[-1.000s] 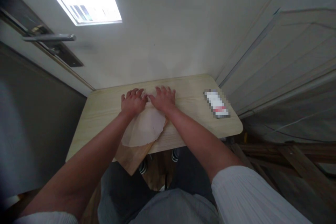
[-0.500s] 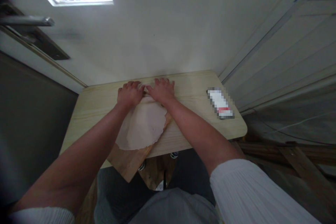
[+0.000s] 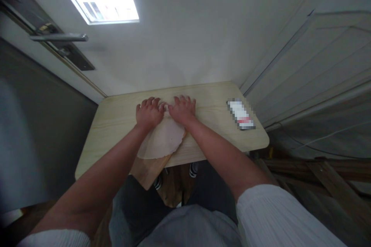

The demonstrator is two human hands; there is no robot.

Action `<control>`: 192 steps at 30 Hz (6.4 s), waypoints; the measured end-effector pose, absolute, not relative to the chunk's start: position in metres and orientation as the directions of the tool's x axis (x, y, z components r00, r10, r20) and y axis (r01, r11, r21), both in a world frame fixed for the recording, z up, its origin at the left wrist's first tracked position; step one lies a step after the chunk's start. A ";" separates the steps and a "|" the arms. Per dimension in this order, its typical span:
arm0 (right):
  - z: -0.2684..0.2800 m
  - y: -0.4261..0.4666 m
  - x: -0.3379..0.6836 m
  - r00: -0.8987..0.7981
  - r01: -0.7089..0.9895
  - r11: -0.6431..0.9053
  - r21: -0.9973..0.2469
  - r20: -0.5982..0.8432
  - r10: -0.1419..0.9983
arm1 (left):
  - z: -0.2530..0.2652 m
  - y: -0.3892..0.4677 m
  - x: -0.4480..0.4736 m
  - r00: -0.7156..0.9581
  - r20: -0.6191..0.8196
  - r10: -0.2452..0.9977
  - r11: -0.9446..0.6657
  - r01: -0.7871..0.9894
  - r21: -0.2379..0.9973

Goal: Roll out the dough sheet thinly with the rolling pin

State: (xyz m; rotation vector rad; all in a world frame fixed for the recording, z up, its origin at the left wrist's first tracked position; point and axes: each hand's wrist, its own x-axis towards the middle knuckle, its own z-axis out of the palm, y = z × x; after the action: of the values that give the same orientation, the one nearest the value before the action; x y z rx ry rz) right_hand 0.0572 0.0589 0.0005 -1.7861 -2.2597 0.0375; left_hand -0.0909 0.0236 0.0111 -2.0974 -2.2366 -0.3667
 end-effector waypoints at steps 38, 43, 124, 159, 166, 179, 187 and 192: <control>-0.003 0.043 0.058 -0.237 0.948 0.267 -0.172 0.175 0.956 | 0.004 0.008 -0.095 -0.041 0.173 0.984 0.022 0.994 0.107; -0.003 0.066 0.053 -0.232 0.953 0.253 -0.166 0.134 0.963 | 0.004 0.032 -0.101 -0.037 0.159 0.987 0.017 0.992 0.123; 0.004 0.103 0.040 -0.178 0.963 0.207 -0.171 0.168 0.970 | 0.006 0.081 -0.118 -0.181 0.106 0.978 0.162 0.972 0.170; -0.002 -0.042 0.080 -0.326 0.898 0.368 -0.242 0.195 0.925 | -0.001 -0.067 -0.099 -0.033 0.269 0.963 -0.006 0.990 0.141; -0.005 -0.038 0.078 -0.313 0.905 0.353 -0.237 0.190 0.931 | -0.005 -0.063 -0.099 -0.050 0.269 0.962 0.012 0.990 0.139; -0.003 0.058 0.049 -0.234 0.937 0.271 -0.221 0.181 0.955 | 0.002 0.028 -0.110 -0.087 0.189 0.978 0.063 0.990 0.128; -0.001 0.098 0.039 -0.234 0.939 0.257 -0.230 0.123 0.964 | -0.001 0.067 -0.118 -0.084 0.172 0.982 0.055 0.984 0.169; -0.001 0.097 0.039 -0.234 0.941 0.254 -0.225 0.111 0.966 | -0.001 0.065 -0.118 -0.087 0.172 0.981 0.058 0.984 0.166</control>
State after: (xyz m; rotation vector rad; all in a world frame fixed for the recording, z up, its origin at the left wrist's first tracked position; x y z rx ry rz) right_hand 0.0389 0.0968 -0.0007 -1.7842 -2.2976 0.1622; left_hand -0.1177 0.0646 -0.0013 -2.1133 -2.2756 -0.3767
